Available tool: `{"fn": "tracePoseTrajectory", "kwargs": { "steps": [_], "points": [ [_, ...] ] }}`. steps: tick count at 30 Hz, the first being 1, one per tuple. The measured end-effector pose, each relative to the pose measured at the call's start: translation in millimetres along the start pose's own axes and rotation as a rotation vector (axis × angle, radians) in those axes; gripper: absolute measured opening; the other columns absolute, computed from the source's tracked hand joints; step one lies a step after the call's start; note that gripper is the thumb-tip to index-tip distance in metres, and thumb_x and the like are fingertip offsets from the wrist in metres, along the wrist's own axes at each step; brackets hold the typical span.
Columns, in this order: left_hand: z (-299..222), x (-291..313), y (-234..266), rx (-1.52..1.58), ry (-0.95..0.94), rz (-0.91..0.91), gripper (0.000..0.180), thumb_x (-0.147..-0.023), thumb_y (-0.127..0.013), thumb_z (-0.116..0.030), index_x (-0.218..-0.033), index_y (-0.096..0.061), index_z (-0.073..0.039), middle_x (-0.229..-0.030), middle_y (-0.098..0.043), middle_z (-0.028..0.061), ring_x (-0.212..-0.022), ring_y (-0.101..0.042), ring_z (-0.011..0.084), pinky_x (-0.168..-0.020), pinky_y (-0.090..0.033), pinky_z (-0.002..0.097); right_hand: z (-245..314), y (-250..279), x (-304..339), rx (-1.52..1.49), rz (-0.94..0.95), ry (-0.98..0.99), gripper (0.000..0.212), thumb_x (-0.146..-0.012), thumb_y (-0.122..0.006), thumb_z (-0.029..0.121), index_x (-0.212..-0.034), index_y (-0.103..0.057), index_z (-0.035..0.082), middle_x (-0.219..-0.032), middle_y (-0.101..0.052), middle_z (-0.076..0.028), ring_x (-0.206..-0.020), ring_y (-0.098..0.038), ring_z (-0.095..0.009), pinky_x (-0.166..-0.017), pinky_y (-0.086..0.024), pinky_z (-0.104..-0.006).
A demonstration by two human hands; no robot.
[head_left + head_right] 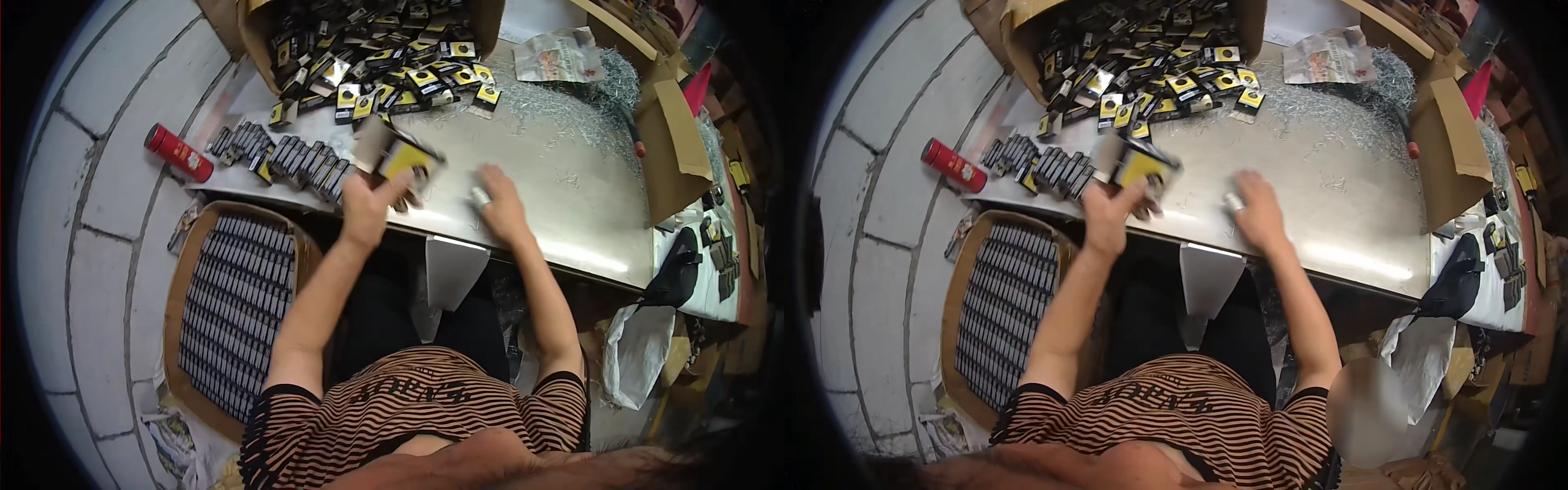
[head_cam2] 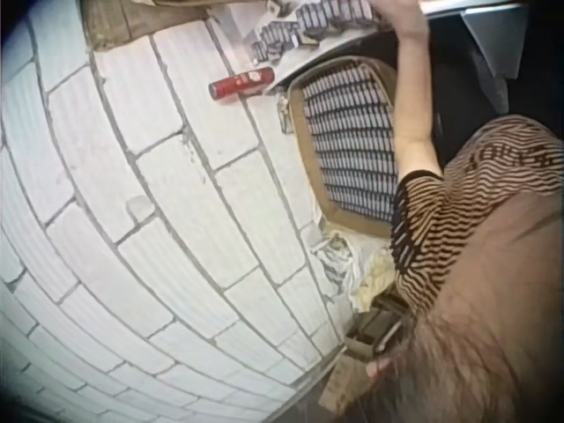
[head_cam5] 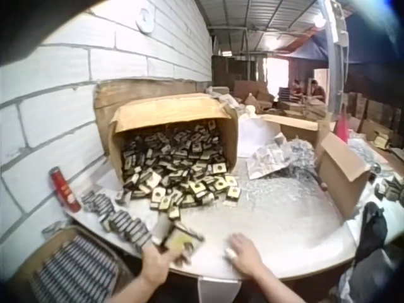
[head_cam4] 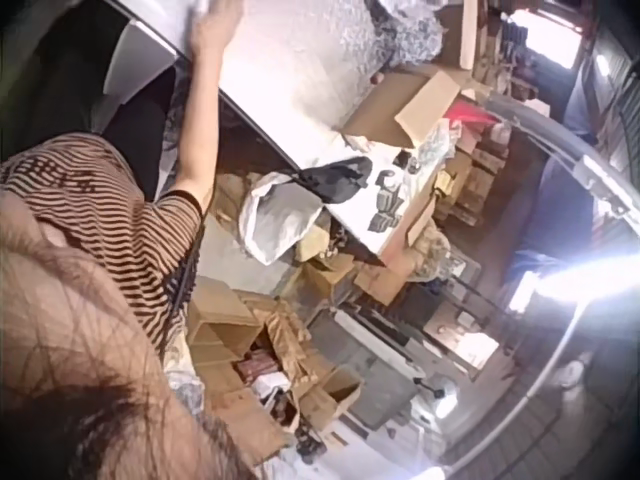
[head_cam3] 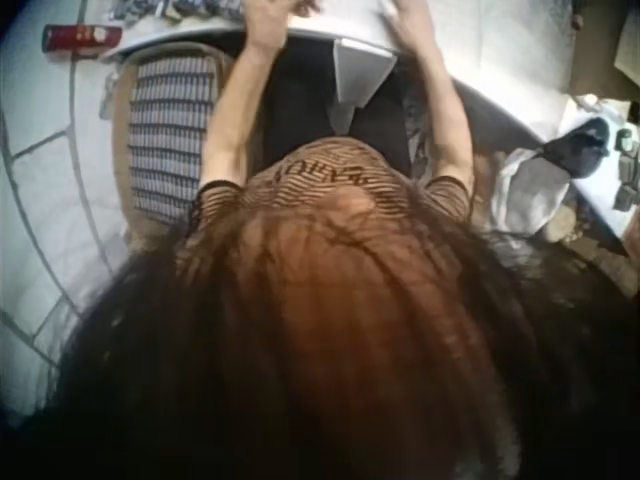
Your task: Applying adhesive or components to small product boxes and organizing them on an assembly line workbench.
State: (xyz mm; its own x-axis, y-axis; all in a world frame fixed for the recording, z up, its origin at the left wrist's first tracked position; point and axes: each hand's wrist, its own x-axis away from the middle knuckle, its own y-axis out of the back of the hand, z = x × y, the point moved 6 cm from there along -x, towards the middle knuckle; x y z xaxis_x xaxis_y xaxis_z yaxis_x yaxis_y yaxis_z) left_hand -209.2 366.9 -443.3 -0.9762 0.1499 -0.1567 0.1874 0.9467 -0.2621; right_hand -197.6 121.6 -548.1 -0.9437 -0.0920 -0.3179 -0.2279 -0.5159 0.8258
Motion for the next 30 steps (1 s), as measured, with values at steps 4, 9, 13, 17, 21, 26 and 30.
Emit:
{"fn": "tracePoseTrajectory", "kwargs": {
  "steps": [4,9,13,17,21,26,30],
  "points": [
    [80,90,30,0.207,0.181,0.05,0.044,-0.083,-0.059,-0.008,-0.124,-0.053,0.008,-0.114,-0.065,0.0156,-0.103,-0.064,0.0214,-0.092,-0.051,0.0339,34,-2,15,-0.172,0.093,-0.013,0.039,-0.087,-0.056,0.016,-0.125,-0.061,0.006,-0.137,-0.053,-0.017,-0.133,-0.044,-0.029,-0.11,-0.035,-0.0374],
    [195,180,67,-0.242,0.57,0.16,0.043,-0.079,-0.061,0.007,-0.122,-0.055,0.0,-0.108,-0.064,0.0073,-0.099,-0.062,0.0162,-0.087,-0.05,0.0312,-4,22,28,-0.504,-0.063,-0.219,0.038,-0.091,-0.054,0.018,-0.126,-0.06,0.003,-0.13,-0.059,-0.019,-0.124,-0.054,-0.031,-0.105,-0.041,-0.0356],
    [261,198,23,-0.391,0.733,0.492,0.031,-0.074,-0.065,0.003,-0.106,-0.064,0.003,-0.09,-0.067,0.0075,-0.083,-0.061,0.0149,-0.075,-0.05,0.03,60,-20,47,0.099,-0.017,0.061,0.046,-0.087,-0.058,0.015,-0.131,-0.052,0.002,-0.143,-0.046,-0.015,-0.136,-0.037,-0.034,-0.112,-0.032,-0.042],
    [259,197,14,-0.219,0.886,0.429,0.031,-0.079,-0.076,-0.007,-0.109,-0.068,-0.006,-0.094,-0.07,0.0035,-0.084,-0.064,0.0125,-0.072,-0.051,0.0292,97,-8,86,0.122,0.029,0.016,0.053,-0.079,-0.056,0.003,-0.131,-0.05,-0.003,-0.14,-0.046,-0.018,-0.134,-0.039,-0.037,-0.111,-0.033,-0.0431],
    [255,208,17,0.173,0.867,0.398,0.048,-0.079,-0.073,-0.001,-0.125,-0.059,-0.002,-0.101,-0.069,0.0065,-0.087,-0.067,0.0136,-0.07,-0.055,0.025,121,37,121,-0.04,0.051,0.047,0.05,-0.073,-0.052,-0.008,-0.122,-0.058,0.001,-0.129,-0.054,-0.019,-0.124,-0.047,-0.038,-0.104,-0.04,-0.0419],
    [268,223,17,0.263,0.875,0.362,0.051,-0.081,-0.069,0.002,-0.129,-0.054,-0.001,-0.107,-0.068,0.007,-0.09,-0.067,0.0138,-0.077,-0.055,0.0272,86,42,162,-0.258,0.03,-0.151,0.037,-0.078,-0.05,-0.009,-0.111,-0.064,0.001,-0.111,-0.064,-0.017,-0.105,-0.06,-0.037,-0.091,-0.048,-0.0397],
    [283,252,27,0.047,0.932,0.325,0.04,-0.084,-0.068,-0.001,-0.123,-0.059,0.001,-0.104,-0.069,0.0051,-0.088,-0.065,0.0112,-0.078,-0.052,0.0266,82,28,184,-0.355,0.118,-0.28,0.029,-0.08,-0.053,-0.005,-0.106,-0.066,0.0,-0.108,-0.064,-0.019,-0.103,-0.06,-0.038,-0.089,-0.048,-0.0387]
  ]
}}
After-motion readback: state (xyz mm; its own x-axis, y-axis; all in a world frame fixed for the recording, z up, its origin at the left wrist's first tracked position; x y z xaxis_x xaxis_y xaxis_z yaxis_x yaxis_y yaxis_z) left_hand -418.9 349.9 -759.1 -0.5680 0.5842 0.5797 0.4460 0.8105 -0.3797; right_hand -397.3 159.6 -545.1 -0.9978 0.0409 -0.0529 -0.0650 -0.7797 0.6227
